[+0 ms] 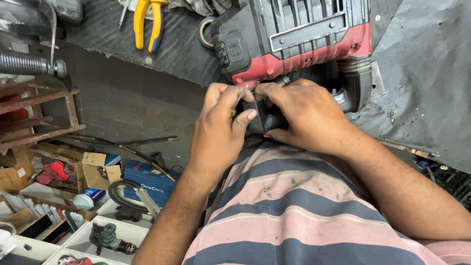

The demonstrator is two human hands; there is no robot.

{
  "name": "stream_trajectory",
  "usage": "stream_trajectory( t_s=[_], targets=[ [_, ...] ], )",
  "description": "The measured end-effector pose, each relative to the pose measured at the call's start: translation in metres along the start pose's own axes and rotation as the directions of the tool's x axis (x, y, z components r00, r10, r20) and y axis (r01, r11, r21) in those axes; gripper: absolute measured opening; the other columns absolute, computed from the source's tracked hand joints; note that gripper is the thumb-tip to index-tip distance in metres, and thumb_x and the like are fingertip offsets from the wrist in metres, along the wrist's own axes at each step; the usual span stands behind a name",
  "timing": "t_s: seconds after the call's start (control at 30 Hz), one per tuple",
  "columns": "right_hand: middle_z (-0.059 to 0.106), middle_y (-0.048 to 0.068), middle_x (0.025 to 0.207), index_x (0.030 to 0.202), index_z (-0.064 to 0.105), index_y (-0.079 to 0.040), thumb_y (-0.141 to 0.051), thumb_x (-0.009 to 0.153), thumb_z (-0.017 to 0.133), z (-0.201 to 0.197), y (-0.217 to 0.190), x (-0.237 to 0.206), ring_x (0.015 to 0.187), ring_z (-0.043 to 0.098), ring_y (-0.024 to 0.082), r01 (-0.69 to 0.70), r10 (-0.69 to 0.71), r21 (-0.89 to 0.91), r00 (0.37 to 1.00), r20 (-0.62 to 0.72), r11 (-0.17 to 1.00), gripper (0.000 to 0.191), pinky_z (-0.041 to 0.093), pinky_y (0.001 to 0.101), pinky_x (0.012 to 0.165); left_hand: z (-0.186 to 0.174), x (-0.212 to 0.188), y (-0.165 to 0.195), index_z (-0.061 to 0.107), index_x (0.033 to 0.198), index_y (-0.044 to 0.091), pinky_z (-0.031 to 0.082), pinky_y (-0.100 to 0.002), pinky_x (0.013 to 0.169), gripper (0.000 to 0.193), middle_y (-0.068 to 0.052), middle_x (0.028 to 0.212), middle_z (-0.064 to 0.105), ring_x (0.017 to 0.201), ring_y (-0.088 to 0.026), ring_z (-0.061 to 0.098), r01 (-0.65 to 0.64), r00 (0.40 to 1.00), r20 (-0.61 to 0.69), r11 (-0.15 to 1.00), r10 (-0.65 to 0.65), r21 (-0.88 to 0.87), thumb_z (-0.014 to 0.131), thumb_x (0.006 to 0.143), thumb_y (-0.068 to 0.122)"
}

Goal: The person works on a disassembled rotary hammer drill at a workbench, handling its housing and internal wiring, then uses a screwdriver to drive screws and reattach the drill's side handle and housing components, repositioning the tool as they reassemble it.

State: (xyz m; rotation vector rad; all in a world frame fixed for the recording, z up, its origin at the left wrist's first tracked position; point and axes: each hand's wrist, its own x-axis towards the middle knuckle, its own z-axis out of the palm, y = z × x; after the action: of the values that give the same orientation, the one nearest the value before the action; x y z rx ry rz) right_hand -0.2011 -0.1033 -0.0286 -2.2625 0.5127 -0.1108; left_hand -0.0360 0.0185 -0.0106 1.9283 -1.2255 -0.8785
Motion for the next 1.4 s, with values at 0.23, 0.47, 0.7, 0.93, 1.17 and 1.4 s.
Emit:
stream_trajectory(
  t_s=[0.23, 0.47, 0.7, 0.93, 1.17, 1.4],
  targets=[
    [0.072, 0.009, 0.095, 0.130, 0.055, -0.005, -0.028, 0.064, 0.090, 0.000, -0.001, -0.005, 0.089, 0.069, 0.031, 0.043, -0.044, -0.022, 0.998, -0.052, 0.999, 0.078, 0.049, 0.0442, 0.083, 0.005, -0.011, -0.007, 0.065, 0.119, 0.006, 0.056, -0.036, 0.087, 0.031, -0.009, 0.114, 0.064, 0.101, -0.024, 0.069, -0.071, 0.995, -0.074, 0.996, 0.067, -0.047, 0.079, 0.092, 0.007],
    [0.067, 0.012, 0.094, 0.132, 0.058, 0.000, -0.031, 0.062, 0.088, 0.012, -0.016, -0.013, 0.090, 0.064, 0.031, -0.012, -0.026, -0.222, 0.986, -0.166, 0.975, 0.082, 0.046, 0.0466, 0.093, 0.026, -0.018, -0.019, 0.071, 0.116, -0.001, 0.044, -0.030, 0.066, 0.032, -0.004, 0.104, 0.074, 0.077, -0.011, 0.053, 0.279, 0.923, -0.124, 0.853, -0.365, -0.440, 0.082, 0.090, 0.015],
    [0.063, 0.011, 0.094, 0.136, 0.056, 0.007, -0.034, 0.070, 0.082, 0.023, -0.014, -0.017, 0.092, 0.061, 0.028, 0.053, -0.117, -0.348, 0.980, -0.163, 0.936, 0.082, 0.047, 0.0413, 0.093, 0.022, -0.006, -0.045, 0.074, 0.105, -0.003, 0.055, -0.026, 0.068, 0.033, 0.000, 0.088, 0.073, 0.078, -0.007, 0.066, 0.414, 0.901, 0.044, 0.826, -0.431, -0.383, 0.076, 0.092, 0.028],
    [0.060, 0.006, 0.091, 0.133, 0.059, 0.009, -0.019, 0.085, 0.059, 0.023, -0.002, -0.021, 0.085, 0.059, 0.022, 0.057, -0.140, -0.452, 0.978, -0.152, 0.890, 0.055, 0.046, 0.0357, 0.080, 0.027, 0.021, -0.061, 0.073, 0.107, -0.001, 0.030, -0.023, 0.040, 0.034, 0.001, 0.071, 0.062, 0.048, -0.005, 0.043, 0.577, 0.810, 0.332, 0.560, -0.483, -0.594, 0.077, 0.089, 0.028],
    [0.060, 0.009, 0.098, 0.118, 0.063, -0.002, -0.019, 0.083, 0.058, 0.013, 0.000, -0.022, 0.095, 0.059, 0.027, -0.031, -0.084, -0.420, 0.964, -0.252, 0.907, 0.040, 0.046, 0.0420, 0.091, 0.025, 0.033, -0.064, 0.074, 0.116, -0.001, 0.041, -0.024, 0.054, 0.046, 0.001, 0.085, 0.068, 0.065, -0.006, 0.054, 0.596, 0.798, 0.410, 0.675, -0.441, -0.435, 0.081, 0.082, 0.030],
    [0.062, 0.015, 0.109, 0.108, 0.066, -0.005, -0.018, 0.070, 0.065, 0.006, 0.014, -0.034, 0.101, 0.059, 0.031, -0.152, -0.002, -0.482, 0.953, -0.303, 0.863, 0.040, 0.046, 0.0458, 0.095, 0.025, 0.041, -0.068, 0.066, 0.125, -0.004, 0.057, -0.032, 0.090, 0.055, -0.009, 0.114, 0.074, 0.100, -0.014, 0.069, 0.546, 0.834, 0.447, 0.602, -0.323, -0.583, 0.083, 0.082, 0.026]
  ],
)
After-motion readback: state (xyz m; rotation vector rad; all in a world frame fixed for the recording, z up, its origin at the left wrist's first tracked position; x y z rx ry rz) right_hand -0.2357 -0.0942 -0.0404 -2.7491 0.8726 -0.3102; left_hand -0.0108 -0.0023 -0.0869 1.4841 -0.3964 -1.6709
